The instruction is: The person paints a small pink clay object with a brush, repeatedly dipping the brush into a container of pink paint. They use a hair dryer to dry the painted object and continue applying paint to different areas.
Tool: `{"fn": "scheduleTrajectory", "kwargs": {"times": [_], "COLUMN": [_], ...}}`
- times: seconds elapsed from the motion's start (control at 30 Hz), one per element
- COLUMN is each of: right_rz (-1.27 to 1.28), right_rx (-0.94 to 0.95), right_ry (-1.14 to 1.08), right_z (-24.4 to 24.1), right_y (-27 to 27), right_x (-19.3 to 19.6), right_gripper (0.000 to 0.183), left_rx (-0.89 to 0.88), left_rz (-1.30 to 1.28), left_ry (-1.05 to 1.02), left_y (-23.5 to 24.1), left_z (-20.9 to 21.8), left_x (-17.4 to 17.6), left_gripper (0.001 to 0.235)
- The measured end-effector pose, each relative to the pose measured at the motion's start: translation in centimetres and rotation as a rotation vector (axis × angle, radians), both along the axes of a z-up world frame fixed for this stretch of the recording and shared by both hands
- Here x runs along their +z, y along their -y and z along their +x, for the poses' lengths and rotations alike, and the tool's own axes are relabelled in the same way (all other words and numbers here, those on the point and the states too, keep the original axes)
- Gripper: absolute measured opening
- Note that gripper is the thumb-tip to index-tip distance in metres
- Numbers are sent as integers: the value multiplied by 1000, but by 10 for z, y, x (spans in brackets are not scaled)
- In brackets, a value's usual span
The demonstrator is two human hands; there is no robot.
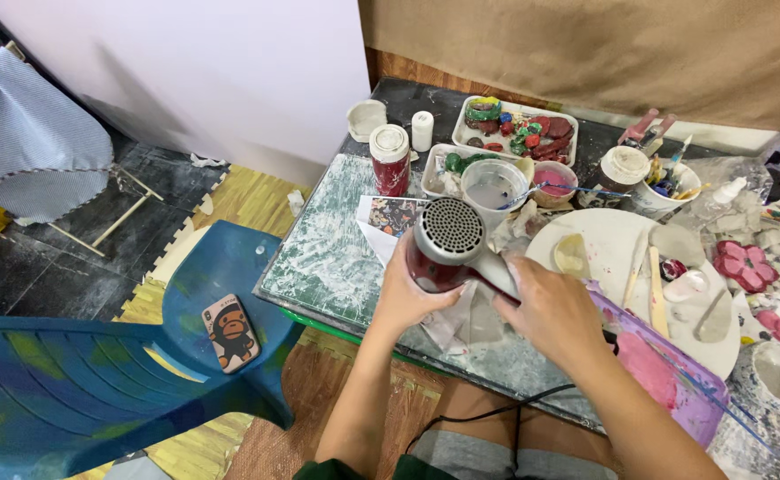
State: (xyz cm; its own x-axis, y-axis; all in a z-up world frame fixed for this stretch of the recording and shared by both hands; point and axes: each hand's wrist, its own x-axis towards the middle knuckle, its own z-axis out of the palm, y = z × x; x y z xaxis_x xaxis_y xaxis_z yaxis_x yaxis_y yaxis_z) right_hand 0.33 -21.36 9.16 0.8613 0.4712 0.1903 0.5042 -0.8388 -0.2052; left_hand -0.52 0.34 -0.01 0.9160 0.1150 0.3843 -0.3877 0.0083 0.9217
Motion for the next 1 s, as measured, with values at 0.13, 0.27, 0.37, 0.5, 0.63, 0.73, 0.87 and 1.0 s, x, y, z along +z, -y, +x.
{"fn": "scheduleTrajectory", "kwargs": {"times": [0.13, 0.27, 0.37, 0.5, 0.63, 0.73, 0.87, 1.0], "right_rz": [-34, -31, 53, 73, 131, 139, 103, 126], "right_rx": [-26, -70, -130, -197, -244, -275, -300, -281], "right_ry": [-41, -30, -55, 8, -6, -8, -25, -13], "right_z": [-5, -6, -8, -5, -8, -9, -10, -11], "right_y": [6, 7, 12, 24, 32, 33, 36, 37], "right_x": [4, 5, 2, -2, -5, -6, -10, -12], "right_gripper": [60, 58, 54, 57, 57, 58, 58, 60], "left_rx": [8, -27, 1, 158, 328, 389, 479, 525], "left_rz": [7, 53, 192, 462, 730, 784, 793, 828], "left_ry": [46, -41, -55, -163, -185, -145, -140, -200], "left_y": [12, 11, -8, -23, -15, -2, 12, 16], "left_z": [-12, -9, -19, -40, -51, -49, -45, -38], "left_x": [-1, -5, -16, -30, -45, -50, -51, -51], "left_gripper": [104, 106, 98, 85, 78, 73, 78, 79]}}
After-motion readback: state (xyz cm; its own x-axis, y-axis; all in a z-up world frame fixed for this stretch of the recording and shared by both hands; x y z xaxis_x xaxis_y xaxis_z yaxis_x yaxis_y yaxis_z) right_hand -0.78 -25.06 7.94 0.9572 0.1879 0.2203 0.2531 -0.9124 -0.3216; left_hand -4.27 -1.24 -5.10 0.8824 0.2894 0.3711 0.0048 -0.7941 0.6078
